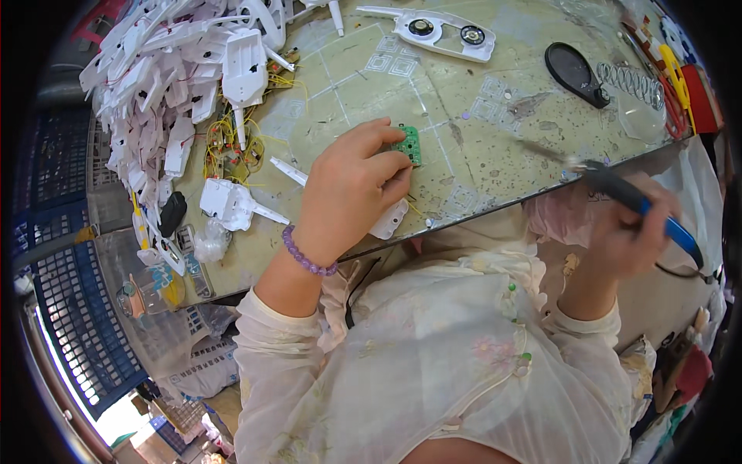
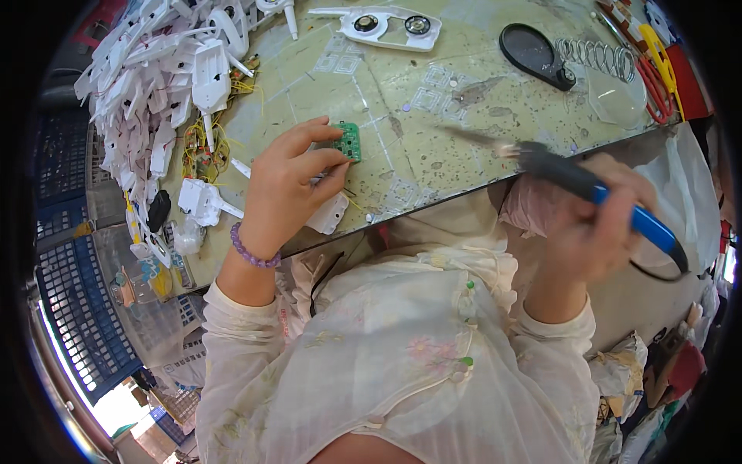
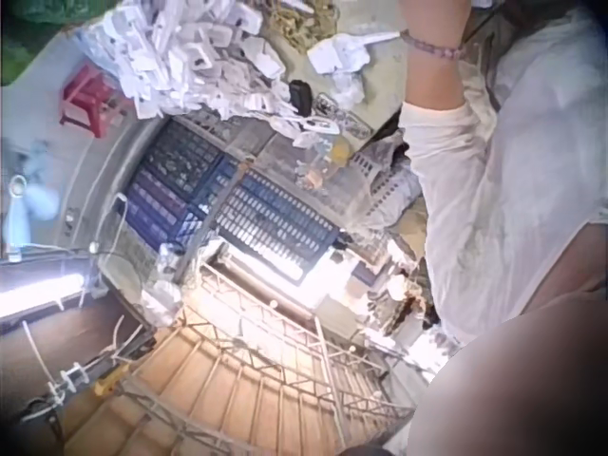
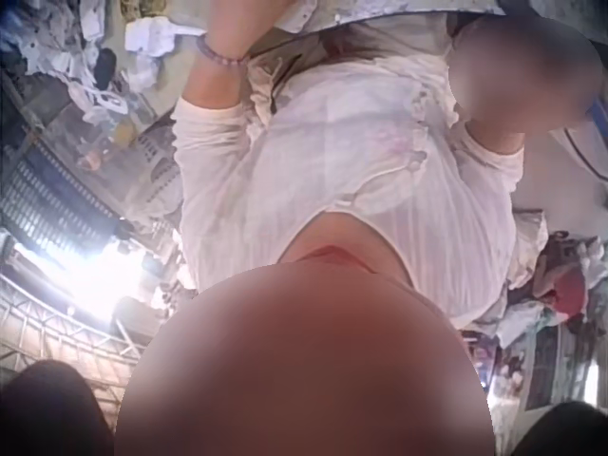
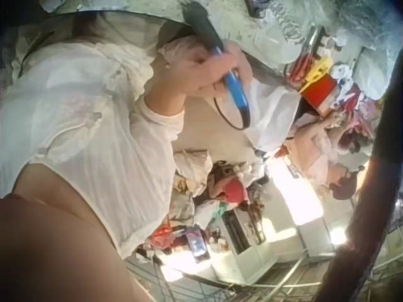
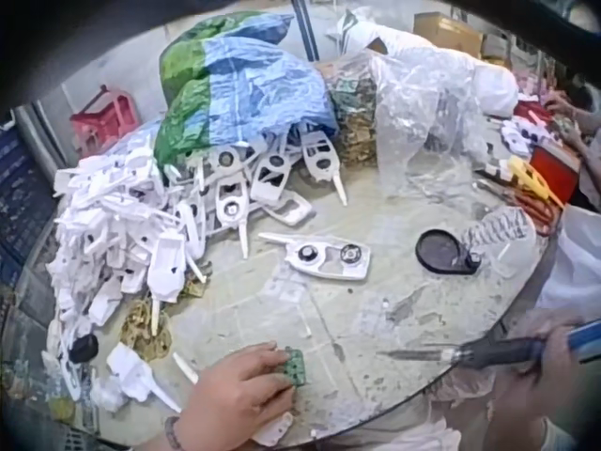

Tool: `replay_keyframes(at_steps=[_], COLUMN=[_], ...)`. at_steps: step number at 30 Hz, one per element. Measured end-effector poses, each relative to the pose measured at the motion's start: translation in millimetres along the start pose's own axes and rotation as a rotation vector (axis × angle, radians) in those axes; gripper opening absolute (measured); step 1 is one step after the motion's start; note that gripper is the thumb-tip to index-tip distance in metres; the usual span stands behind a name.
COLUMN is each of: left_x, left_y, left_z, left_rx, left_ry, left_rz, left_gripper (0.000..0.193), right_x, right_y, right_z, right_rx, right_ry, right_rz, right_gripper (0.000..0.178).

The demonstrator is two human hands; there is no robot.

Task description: Soldering a circuit board and wires onto plastic toy housing components at a factory workbench.

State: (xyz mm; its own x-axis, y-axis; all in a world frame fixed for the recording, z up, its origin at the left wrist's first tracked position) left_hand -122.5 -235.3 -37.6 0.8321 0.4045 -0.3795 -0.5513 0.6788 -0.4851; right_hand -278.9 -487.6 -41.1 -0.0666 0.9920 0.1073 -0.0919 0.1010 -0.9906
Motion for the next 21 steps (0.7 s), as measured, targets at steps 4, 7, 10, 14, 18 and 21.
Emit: replay_keyframes(at_steps=[4,7,10,14,18,21], left_x=[1.7,1.2,1.8,0.8,-1.4,-0.8], left_y=[1.2,1.7,2.9,3.8,1.4,1.2], left_z=[-4.1,-6.1,-6.1,-5.5,-2.9,-2.7], left_rx=[0.011,-0.003,-0.005,0.025,0.062,0.093], left_ry=[0.019,0.029,0.035,0.031,0.054,0.064], left_rz=[0.025,0.045,0.041,0.061,0.072,0.094], left_gripper=[0.007,0.009,0.01,0.012,0.013,0.014], right_x=[24.3,34.0,35.8,36.7,35.9,36.2], right_y=[13.2,14.5,22.8,31.8,32.7,33.5], right_z=[-27.6,-42.4,-45.3,-48.7,-51.0,-52.4], right_rx=[0.045,0.108,0.197,0.221,0.237,0.235], right_ry=[-0.925,-0.95,-1.007,-1.016,-1.026,-1.039], right_rz=[-1.009,-0.906,-0.927,-0.944,-0.875,-0.867], right_gripper=[0.013,0.013,0.013,0.013,0.014,0.014])
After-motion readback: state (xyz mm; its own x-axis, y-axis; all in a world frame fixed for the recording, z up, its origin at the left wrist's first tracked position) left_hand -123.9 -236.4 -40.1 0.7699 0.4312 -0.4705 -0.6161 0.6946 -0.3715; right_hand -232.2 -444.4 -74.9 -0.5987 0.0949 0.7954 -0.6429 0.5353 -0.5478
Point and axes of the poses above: each hand's wrist, its own y-axis away from the middle knuckle, its own z-axis out of the back of the hand, x = y × z, the point moved 3 cm from there along -y, towards the middle knuckle, and after that the axes turned 9 degrees about -x, right-handed, at the moved point
